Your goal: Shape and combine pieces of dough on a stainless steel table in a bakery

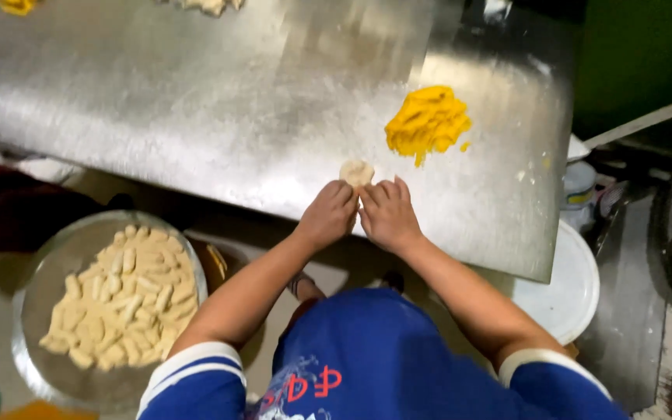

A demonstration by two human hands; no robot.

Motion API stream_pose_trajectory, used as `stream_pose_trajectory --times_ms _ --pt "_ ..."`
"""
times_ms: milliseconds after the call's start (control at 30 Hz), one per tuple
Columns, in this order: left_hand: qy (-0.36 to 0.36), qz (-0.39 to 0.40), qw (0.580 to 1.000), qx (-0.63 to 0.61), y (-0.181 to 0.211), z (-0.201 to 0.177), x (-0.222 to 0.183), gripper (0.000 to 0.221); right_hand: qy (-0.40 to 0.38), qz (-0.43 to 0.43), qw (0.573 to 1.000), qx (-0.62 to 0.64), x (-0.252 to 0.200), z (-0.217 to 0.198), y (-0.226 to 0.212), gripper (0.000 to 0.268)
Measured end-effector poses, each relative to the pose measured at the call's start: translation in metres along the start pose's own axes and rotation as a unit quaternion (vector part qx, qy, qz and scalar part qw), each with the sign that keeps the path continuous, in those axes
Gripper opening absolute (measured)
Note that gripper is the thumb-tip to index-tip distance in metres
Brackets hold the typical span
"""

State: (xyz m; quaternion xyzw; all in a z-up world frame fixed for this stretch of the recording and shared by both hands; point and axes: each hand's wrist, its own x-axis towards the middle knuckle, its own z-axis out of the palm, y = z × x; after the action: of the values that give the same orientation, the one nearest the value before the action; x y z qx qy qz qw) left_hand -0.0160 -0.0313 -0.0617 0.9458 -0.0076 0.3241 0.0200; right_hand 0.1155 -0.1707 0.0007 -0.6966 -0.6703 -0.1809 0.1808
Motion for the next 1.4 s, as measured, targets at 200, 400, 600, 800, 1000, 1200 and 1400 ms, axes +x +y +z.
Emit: stream_pose_trajectory --times_ms 200,400,600,800,1000,1200,1400 --pt "-0.009 -0.072 0.997 0.024 0.049 -0.050 0.004 0.053 -0.033 -0.065 0.997 0.021 -0.031 -0.026 0.001 0.044" --pt "-0.031 -0.116 0.990 0.070 0.080 -0.085 0.003 0.053 -0.002 -0.059 0.996 0.070 -0.004 -0.011 0.005 0.039" --pt "-0.040 -0.397 0.910 -0.113 0.040 -0.053 -0.008 0.033 0.009 0.015 0.991 0.129 -0.028 -0.016 0.030 0.037" --pt "-0.243 -0.402 0.881 -0.067 0.008 -0.078 0.061 0.070 -0.346 0.205 0.900 0.168 0.044 -0.058 0.008 0.086" --pt "-0.327 -0.236 0.913 -0.065 -0.003 -0.096 0.064 0.063 -0.359 0.130 0.923 0.042 0.066 -0.053 0.001 0.075" --pt "-0.179 -0.234 0.953 -0.071 -0.059 -0.048 0.060 0.047 -0.205 0.102 0.972 0.058 0.067 0.010 0.050 0.051" --pt "-0.167 -0.211 0.946 -0.183 -0.055 0.006 0.042 0.027 -0.186 0.107 0.969 0.125 0.052 0.002 0.041 0.052"
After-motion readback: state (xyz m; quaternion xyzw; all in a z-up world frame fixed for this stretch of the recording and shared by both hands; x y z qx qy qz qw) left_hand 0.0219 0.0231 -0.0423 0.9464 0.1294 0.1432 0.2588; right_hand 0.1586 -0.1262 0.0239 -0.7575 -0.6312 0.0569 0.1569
